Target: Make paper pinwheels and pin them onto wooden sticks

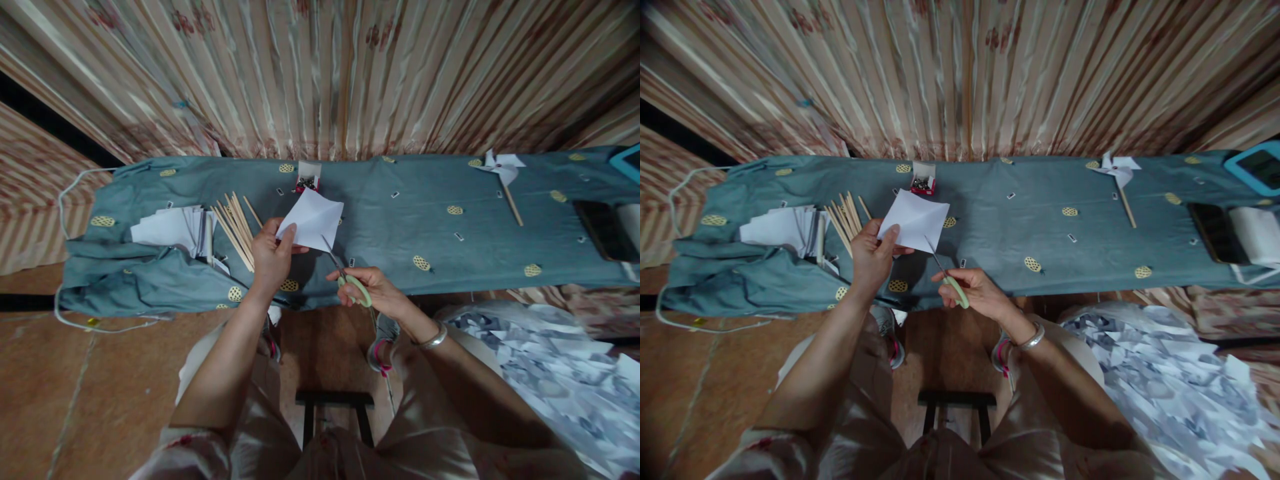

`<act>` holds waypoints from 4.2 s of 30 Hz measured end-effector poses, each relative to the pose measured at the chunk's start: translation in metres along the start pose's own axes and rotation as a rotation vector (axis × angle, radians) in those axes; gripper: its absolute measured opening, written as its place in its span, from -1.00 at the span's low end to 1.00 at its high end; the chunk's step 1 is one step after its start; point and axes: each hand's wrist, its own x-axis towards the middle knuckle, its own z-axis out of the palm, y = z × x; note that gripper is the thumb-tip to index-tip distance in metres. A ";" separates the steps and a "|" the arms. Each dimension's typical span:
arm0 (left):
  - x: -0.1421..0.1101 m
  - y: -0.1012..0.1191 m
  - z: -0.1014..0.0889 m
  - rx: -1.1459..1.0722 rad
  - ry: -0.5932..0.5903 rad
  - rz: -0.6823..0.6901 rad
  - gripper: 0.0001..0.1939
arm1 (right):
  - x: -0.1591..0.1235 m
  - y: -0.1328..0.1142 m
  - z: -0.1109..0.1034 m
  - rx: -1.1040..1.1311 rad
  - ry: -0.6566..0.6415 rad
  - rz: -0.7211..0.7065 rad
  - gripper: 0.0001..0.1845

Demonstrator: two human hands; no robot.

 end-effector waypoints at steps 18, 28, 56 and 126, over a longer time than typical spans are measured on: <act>-0.003 -0.001 0.003 0.012 -0.022 -0.008 -0.59 | 0.000 -0.002 0.001 -0.009 0.036 0.020 -0.47; -0.003 0.000 0.003 0.007 -0.028 -0.009 -0.59 | 0.003 0.001 0.000 0.014 0.022 0.023 -0.43; -0.008 -0.003 0.008 -0.009 -0.066 -0.042 -0.61 | 0.003 -0.004 0.002 -0.042 0.058 0.002 -0.42; -0.011 0.000 0.010 -0.272 -0.297 -0.367 -0.39 | 0.022 -0.005 -0.030 -0.095 0.592 -0.231 -0.50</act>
